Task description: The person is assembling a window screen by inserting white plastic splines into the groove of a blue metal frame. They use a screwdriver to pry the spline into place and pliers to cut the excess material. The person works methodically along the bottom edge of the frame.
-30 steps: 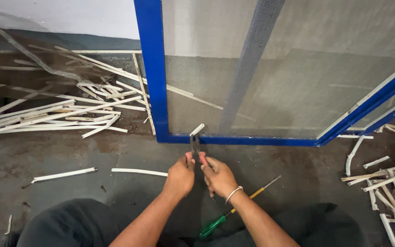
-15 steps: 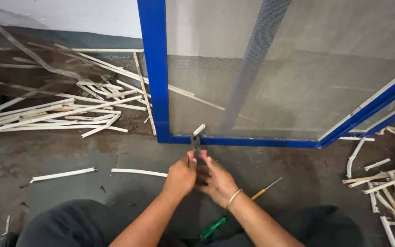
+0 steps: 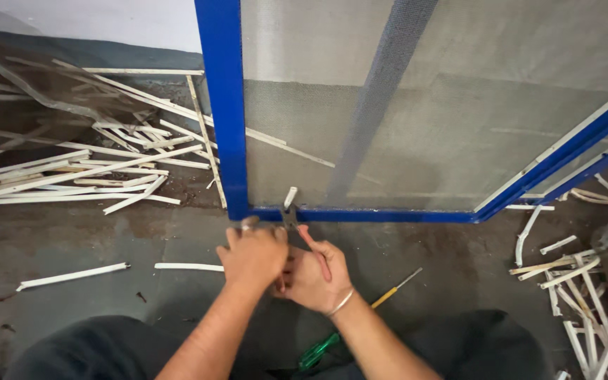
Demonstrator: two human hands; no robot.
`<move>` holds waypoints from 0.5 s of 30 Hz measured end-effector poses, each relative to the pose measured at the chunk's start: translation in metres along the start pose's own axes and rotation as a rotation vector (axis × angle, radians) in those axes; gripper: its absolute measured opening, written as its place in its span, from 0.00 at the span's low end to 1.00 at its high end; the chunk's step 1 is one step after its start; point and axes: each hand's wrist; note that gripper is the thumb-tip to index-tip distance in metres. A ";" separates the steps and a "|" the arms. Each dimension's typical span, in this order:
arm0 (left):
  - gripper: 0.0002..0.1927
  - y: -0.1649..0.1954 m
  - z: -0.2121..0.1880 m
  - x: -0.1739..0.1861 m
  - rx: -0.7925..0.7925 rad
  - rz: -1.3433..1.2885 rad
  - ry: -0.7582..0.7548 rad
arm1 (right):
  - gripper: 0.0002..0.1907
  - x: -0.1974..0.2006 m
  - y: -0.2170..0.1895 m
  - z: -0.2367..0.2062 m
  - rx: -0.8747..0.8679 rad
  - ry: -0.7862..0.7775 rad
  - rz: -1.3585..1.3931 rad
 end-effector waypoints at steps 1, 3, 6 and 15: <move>0.21 -0.002 0.005 0.005 0.034 -0.022 -0.023 | 0.34 0.003 0.006 0.005 0.022 -0.127 -0.065; 0.21 -0.010 0.016 0.014 0.125 -0.191 0.171 | 0.27 0.007 0.020 0.015 0.062 0.047 0.200; 0.19 -0.028 0.033 0.021 0.202 -0.363 0.295 | 0.16 0.013 0.034 0.026 0.041 0.039 0.259; 0.19 -0.050 0.060 0.009 0.167 -0.542 0.283 | 0.24 0.038 0.024 0.033 0.269 0.694 -0.805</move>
Point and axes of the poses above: each hand's wrist, its own z-axis towards the middle knuckle, its own x-axis out of the back of the hand, y = z × x, and after that the axes turned 5 degrees about z, right-handed
